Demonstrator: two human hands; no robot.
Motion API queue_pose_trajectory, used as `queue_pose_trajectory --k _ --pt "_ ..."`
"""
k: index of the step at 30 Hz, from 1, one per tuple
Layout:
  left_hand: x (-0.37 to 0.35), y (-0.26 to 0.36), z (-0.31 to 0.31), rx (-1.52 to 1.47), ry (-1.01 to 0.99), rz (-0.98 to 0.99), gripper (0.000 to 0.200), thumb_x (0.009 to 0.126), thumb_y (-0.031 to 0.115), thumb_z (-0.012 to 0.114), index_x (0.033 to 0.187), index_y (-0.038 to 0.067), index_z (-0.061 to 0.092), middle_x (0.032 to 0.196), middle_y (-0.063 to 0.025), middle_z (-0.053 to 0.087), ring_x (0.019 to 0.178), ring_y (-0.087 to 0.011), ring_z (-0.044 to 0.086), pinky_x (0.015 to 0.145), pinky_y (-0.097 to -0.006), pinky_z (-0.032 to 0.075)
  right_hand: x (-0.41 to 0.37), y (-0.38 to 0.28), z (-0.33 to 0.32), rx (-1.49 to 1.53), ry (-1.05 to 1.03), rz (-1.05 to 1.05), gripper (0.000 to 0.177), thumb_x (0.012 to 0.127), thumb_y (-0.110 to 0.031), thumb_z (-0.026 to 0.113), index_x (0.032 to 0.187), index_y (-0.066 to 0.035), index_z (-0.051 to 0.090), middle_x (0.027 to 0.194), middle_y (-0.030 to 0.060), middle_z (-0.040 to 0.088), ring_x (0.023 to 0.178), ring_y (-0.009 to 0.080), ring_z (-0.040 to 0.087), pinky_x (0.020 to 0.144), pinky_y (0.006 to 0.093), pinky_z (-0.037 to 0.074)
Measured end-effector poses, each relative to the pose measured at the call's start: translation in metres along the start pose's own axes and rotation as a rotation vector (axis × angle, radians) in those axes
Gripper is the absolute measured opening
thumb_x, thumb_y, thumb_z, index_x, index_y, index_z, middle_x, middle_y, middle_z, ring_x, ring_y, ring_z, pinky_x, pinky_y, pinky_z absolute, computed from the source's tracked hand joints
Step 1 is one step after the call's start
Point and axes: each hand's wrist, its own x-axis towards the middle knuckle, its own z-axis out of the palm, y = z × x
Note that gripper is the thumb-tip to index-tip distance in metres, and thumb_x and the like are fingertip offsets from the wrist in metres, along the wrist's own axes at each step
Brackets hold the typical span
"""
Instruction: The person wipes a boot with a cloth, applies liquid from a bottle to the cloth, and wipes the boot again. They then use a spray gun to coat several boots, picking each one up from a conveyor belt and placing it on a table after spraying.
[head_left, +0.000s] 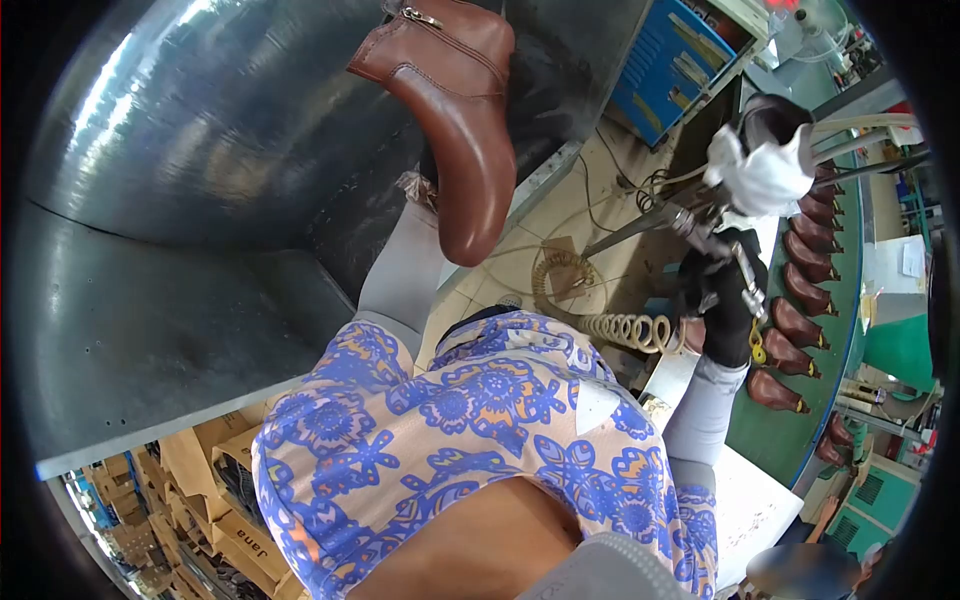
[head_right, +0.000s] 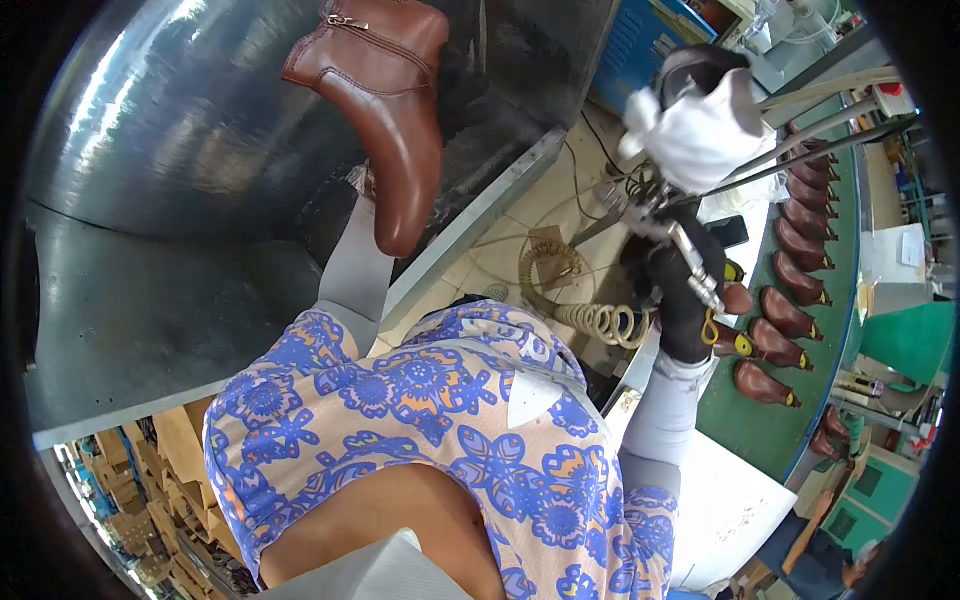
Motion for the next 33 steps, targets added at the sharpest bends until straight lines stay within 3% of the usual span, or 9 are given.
queue_pose_trajectory --k 7,10,12,13,15,19,22,24,33 --pt "0.004 -0.002 -0.002 -0.051 -0.036 -0.054 0.053 0.095 0.045 0.043 0.131 0.006 0.043 0.123 -0.009 0.053 0.112 -0.0237 0.052 0.096 -0.0404 0.041 -0.02 0.003 -0.021 -0.474 -0.4 -0.291 0.038 0.073 -0.021 0.073 0.102 -0.003 0.057 0.094 0.0054 0.06 0.085 0.0191 0.057 0.074 0.0293 0.043" --pt "0.009 0.003 0.002 -0.059 -0.062 -0.05 0.052 0.095 0.044 0.044 0.13 0.005 0.044 0.122 -0.0093 0.054 0.11 -0.0235 0.053 0.095 -0.0397 0.042 -0.022 0.004 -0.017 0.063 -0.355 -0.122 0.038 0.076 -0.015 0.07 0.107 0.0 0.054 0.1 0.0053 0.059 0.087 0.0171 0.056 0.073 0.0261 0.044" --pt "0.013 0.008 0.007 -0.066 -0.087 -0.034 0.051 0.095 0.043 0.045 0.129 0.005 0.045 0.121 -0.0094 0.055 0.109 -0.0233 0.054 0.094 -0.0391 0.043 -0.01 -0.012 -0.002 -0.152 -0.043 -0.071 0.054 0.086 -0.055 0.055 0.081 -0.001 0.056 0.065 0.0053 0.058 0.05 0.0086 0.051 0.046 0.0234 0.037" --pt "0.017 0.011 0.011 -0.074 -0.11 -0.019 0.05 0.095 0.042 0.045 0.129 0.005 0.045 0.12 -0.0095 0.055 0.108 -0.0233 0.055 0.094 -0.0389 0.043 -0.024 0.073 -0.075 0.549 -0.142 0.321 0.036 0.081 -0.005 0.064 0.113 0.001 0.051 0.101 0.0074 0.057 0.083 0.0138 0.054 0.073 0.0234 0.046" --pt "0.026 0.022 0.021 -0.085 -0.179 0.038 0.049 0.095 0.041 0.045 0.128 0.005 0.046 0.119 -0.0096 0.055 0.107 -0.0231 0.055 0.093 -0.0384 0.044 -0.02 0.022 -0.039 -0.186 -0.272 -0.114 0.038 0.076 -0.008 0.068 0.11 0.001 0.053 0.096 0.0085 0.058 0.081 0.0151 0.055 0.071 0.0257 0.046" --pt "0.033 0.048 0.059 -0.144 -0.346 0.118 0.048 0.095 0.04 0.046 0.127 0.004 0.047 0.118 -0.0099 0.056 0.105 -0.0229 0.057 0.092 -0.0376 0.044 -0.022 -0.028 -0.008 -0.275 -0.399 -0.17 0.027 0.073 -0.02 0.071 0.088 -0.001 0.059 0.076 0.0089 0.06 0.067 0.0188 0.058 0.06 0.0295 0.043" --pt "0.024 0.06 0.104 0.086 -0.23 0.146 0.054 0.096 0.041 0.045 0.132 0.001 0.041 0.128 -0.0136 0.051 0.112 -0.0249 0.053 0.099 -0.0391 0.04 -0.023 -0.025 -0.008 -0.412 -0.373 -0.014 0.027 0.075 -0.012 0.065 0.097 0.001 0.058 0.081 0.0095 0.059 0.07 0.0181 0.056 0.063 0.0311 0.043" --pt "0.026 0.059 0.111 0.613 0.239 0.569 0.054 0.093 0.04 0.051 0.13 0.001 0.043 0.126 -0.0121 0.052 0.111 -0.0241 0.054 0.095 -0.0371 0.043 -0.018 -0.037 0.006 -0.448 -0.263 -0.153 0.032 0.075 -0.011 0.063 0.104 0.002 0.056 0.084 0.0089 0.058 0.073 0.0173 0.055 0.066 0.0317 0.043" --pt "0.02 0.064 0.136 0.682 0.333 0.692 0.056 0.093 0.039 0.052 0.131 -0.001 0.04 0.126 -0.0115 0.052 0.113 -0.0232 0.053 0.094 -0.0367 0.044 -0.017 -0.039 0.028 -0.312 -0.068 -0.311 0.019 0.068 -0.006 0.073 0.082 -0.001 0.06 0.07 0.0079 0.059 0.057 0.0204 0.056 0.053 0.0308 0.041"
